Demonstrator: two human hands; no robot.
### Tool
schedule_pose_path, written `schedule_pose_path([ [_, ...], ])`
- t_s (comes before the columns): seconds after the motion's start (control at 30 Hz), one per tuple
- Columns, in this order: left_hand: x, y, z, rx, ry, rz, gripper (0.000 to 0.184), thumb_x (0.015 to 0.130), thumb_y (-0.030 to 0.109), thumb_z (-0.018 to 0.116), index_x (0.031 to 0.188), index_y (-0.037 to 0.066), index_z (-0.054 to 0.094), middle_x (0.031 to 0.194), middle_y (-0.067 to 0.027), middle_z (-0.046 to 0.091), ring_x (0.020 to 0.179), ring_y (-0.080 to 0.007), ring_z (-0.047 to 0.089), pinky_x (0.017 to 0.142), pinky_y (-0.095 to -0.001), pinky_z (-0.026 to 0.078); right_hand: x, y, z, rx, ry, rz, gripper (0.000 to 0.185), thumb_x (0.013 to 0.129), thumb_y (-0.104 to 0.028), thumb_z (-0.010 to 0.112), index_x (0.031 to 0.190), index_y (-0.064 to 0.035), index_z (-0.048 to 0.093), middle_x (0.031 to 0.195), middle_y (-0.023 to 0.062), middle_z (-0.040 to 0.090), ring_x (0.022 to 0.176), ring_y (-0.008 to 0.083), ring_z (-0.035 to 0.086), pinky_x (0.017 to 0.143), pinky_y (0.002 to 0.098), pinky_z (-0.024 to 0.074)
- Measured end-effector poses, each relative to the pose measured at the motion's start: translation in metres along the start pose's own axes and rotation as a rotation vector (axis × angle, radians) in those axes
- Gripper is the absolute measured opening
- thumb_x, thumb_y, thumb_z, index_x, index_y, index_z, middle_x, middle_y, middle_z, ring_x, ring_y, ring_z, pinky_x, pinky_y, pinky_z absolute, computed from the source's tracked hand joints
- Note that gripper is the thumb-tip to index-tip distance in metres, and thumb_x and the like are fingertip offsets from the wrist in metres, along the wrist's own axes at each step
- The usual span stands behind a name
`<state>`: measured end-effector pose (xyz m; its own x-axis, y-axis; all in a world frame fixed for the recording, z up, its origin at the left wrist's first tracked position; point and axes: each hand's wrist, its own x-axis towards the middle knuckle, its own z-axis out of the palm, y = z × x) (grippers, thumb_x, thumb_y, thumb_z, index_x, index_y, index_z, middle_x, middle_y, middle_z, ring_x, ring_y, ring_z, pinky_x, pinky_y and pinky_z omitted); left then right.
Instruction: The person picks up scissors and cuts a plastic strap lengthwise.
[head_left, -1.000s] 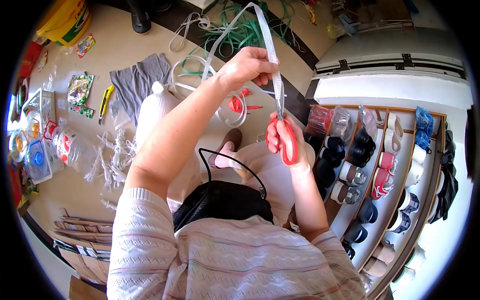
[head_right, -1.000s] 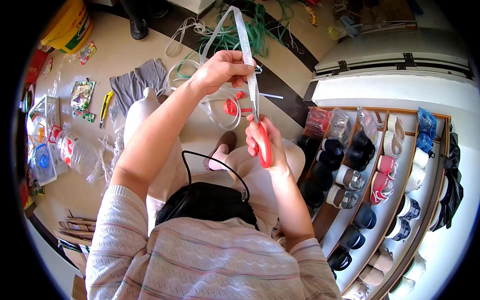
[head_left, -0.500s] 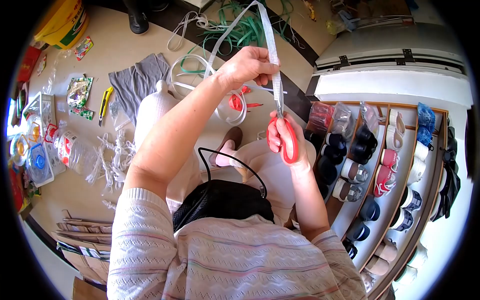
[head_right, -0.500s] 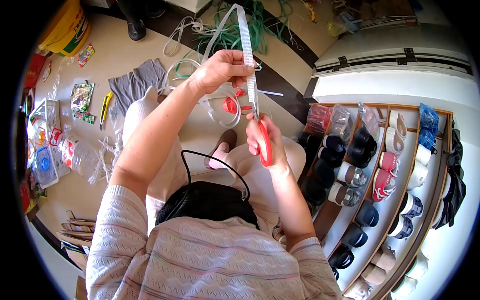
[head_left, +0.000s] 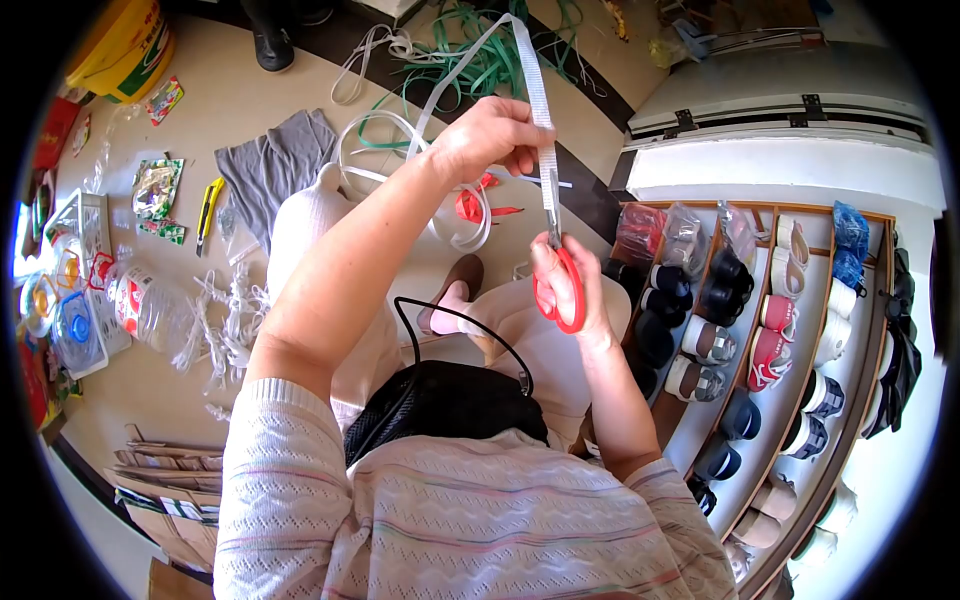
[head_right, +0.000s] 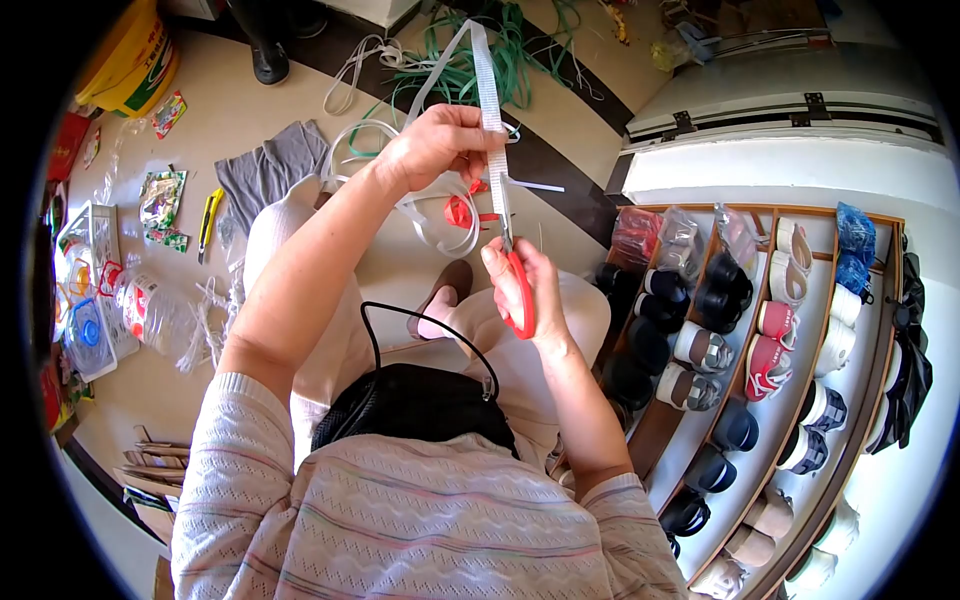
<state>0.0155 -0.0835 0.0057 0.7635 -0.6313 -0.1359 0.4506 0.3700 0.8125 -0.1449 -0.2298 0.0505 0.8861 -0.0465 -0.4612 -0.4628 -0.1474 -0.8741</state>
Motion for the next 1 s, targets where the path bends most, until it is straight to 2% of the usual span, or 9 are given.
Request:
schedule_pose_path([
  [0.13, 0.005, 0.001, -0.005, -0.046, 0.138, -0.002, 0.015, 0.082, 0.016, 0.066, 0.077, 0.002, 0.062, 0.065, -0.0041, 0.060, 0.050, -0.0087, 0.053, 0.042, -0.0216, 0.041, -0.002, 0.004, 0.004, 0.008, -0.013, 0.008, 0.021, 0.089, -0.023, 0.058, 0.095, -0.0040, 0.050, 0.057, -0.0031, 0.041, 0.042, 0.0041, 0.036, 0.038, 0.0193, 0.0304],
  [0.43, 0.002, -0.004, 0.000, 0.036, 0.142, -0.024, 0.016, 0.080, 0.015, 0.067, 0.072, 0.003, 0.059, 0.060, -0.0034, 0.058, 0.047, -0.0092, 0.055, 0.041, -0.0213, 0.043, 0.001, 0.007, 0.002, 0.047, -0.036, 0.028, 0.022, 0.091, -0.025, 0.055, 0.096, -0.0038, 0.050, 0.058, -0.0036, 0.040, 0.041, 0.0040, 0.035, 0.038, 0.0197, 0.0300],
  [0.73, 0.000, -0.004, 0.002, 0.042, 0.150, -0.035, 0.015, 0.081, 0.014, 0.066, 0.073, 0.003, 0.059, 0.059, -0.0036, 0.058, 0.046, -0.0101, 0.055, 0.041, -0.0218, 0.044, 0.000, 0.009, 0.004, 0.010, -0.001, 0.022, 0.021, 0.090, -0.025, 0.057, 0.091, -0.0042, 0.052, 0.056, -0.0048, 0.040, 0.040, 0.0032, 0.034, 0.036, 0.0186, 0.0271],
  [1.0, -0.002, -0.008, 0.008, 0.041, 0.106, -0.023, 0.016, 0.081, 0.015, 0.066, 0.072, 0.003, 0.059, 0.059, -0.0033, 0.058, 0.046, -0.0097, 0.055, 0.041, -0.0214, 0.044, 0.003, 0.004, 0.002, 0.155, -0.102, -0.021, 0.033, 0.093, -0.033, 0.050, 0.104, -0.0012, 0.047, 0.061, -0.0011, 0.040, 0.046, 0.0067, 0.038, 0.042, 0.0209, 0.0330],
])
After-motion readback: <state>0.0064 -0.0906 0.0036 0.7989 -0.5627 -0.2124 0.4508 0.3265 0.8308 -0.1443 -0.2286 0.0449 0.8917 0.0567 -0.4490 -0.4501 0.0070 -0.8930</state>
